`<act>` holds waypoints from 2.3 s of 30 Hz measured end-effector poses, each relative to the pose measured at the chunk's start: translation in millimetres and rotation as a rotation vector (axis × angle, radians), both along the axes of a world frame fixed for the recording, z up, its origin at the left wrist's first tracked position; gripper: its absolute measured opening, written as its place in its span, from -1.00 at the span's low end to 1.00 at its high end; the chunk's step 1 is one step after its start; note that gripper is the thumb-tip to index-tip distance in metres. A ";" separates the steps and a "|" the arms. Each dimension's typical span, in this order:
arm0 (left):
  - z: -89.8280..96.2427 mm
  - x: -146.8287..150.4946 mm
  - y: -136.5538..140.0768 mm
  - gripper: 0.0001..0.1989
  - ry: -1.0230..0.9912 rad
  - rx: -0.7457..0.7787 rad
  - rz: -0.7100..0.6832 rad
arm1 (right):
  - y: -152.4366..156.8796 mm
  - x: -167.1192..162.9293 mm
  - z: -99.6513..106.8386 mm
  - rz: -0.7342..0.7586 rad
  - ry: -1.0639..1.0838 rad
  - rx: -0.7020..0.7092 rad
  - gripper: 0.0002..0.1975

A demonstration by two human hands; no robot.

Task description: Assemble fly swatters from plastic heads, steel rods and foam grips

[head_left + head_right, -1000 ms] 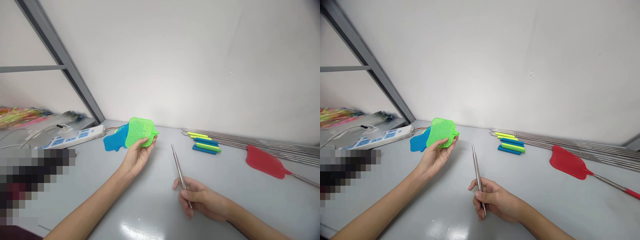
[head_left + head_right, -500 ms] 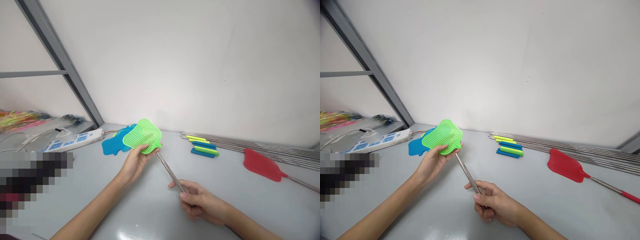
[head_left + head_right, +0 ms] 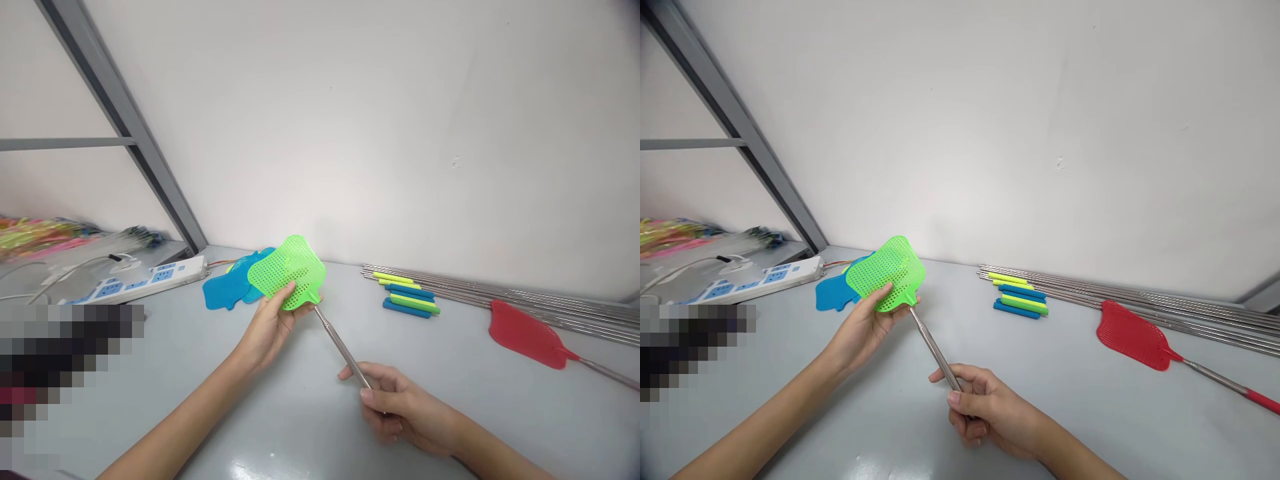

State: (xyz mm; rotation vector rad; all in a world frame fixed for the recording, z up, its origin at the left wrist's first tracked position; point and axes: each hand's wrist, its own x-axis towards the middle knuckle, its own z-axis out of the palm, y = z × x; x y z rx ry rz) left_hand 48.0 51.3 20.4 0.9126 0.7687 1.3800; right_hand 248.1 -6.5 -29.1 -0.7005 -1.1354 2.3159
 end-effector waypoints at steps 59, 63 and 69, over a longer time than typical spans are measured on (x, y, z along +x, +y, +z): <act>-7.7 3.2 -7.1 -0.83 0.535 0.125 0.071 | 1.6 0.5 -0.4 0.023 0.027 -0.026 -0.71; -9.3 6.3 -7.6 -0.83 0.485 0.096 0.036 | 1.4 1.1 0.4 0.029 0.024 -0.034 -0.72; -9.4 6.9 -7.7 -0.83 0.499 0.085 0.011 | 1.8 1.1 1.2 0.026 0.016 -0.039 -0.71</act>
